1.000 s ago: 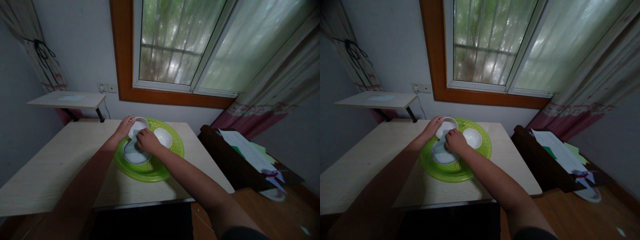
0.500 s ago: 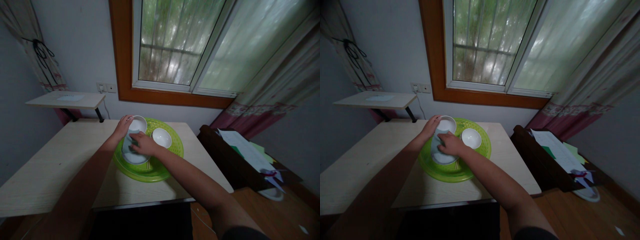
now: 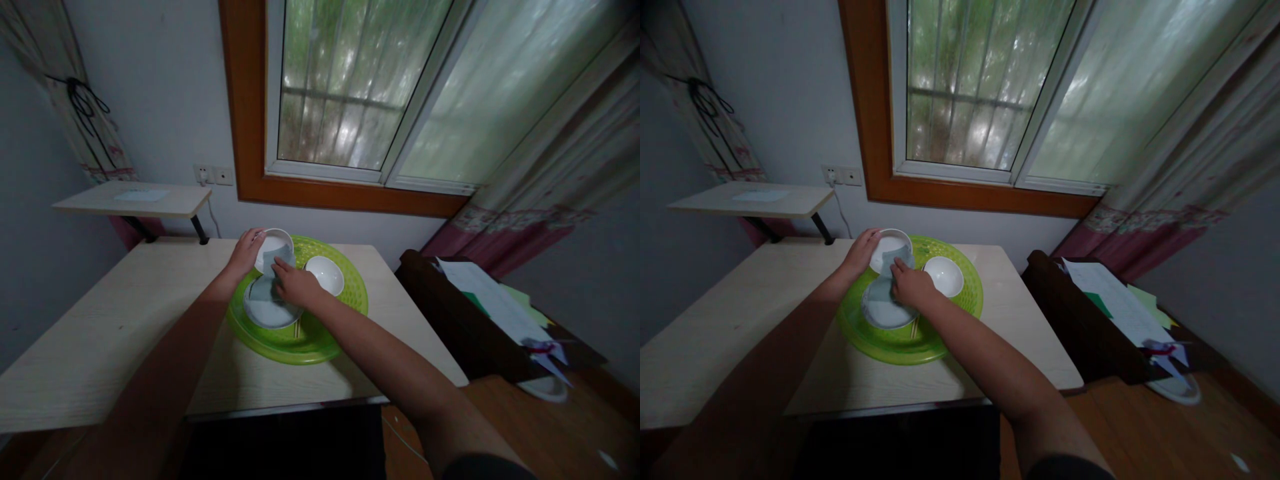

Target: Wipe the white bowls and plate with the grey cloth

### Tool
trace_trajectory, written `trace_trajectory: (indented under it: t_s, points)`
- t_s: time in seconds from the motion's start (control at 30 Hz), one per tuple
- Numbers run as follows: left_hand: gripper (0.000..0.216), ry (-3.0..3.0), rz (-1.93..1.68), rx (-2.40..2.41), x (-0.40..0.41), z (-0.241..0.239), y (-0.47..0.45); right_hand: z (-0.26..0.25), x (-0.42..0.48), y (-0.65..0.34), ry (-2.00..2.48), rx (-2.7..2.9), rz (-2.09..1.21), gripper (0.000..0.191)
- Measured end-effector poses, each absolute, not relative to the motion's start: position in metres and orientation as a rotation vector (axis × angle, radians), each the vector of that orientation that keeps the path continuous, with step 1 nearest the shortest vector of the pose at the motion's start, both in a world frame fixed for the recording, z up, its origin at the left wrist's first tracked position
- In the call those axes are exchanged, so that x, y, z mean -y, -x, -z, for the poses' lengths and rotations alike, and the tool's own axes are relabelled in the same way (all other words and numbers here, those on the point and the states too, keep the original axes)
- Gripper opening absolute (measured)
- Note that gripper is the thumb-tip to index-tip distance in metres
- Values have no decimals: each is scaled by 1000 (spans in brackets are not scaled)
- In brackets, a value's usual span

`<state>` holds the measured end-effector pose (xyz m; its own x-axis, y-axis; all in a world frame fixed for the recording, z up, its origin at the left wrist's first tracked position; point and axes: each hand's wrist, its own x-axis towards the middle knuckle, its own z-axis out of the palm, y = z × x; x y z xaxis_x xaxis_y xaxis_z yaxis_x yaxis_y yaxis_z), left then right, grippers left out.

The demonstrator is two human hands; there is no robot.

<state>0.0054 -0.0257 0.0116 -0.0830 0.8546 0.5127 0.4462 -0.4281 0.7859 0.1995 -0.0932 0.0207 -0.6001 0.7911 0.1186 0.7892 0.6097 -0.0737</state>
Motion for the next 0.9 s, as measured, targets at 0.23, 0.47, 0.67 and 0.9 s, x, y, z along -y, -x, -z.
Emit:
trace_trajectory:
  t_s: [0.23,0.47,0.67,0.9]
  points:
    - [41,-1845,-1510,-1399,27,-13,-5,-16,87,-196,928,2708,-397,72]
    - [42,-1830,-1547,-1393,31,-15,-6,-16,84,-197,870,2657,-460,69]
    - [43,-1839,-1532,-1385,26,-11,-5,-23,92,-199,1274,2704,-114,63]
    - [43,-1844,-1525,-1361,28,-11,-5,-23,89,-198,1070,2704,-241,58]
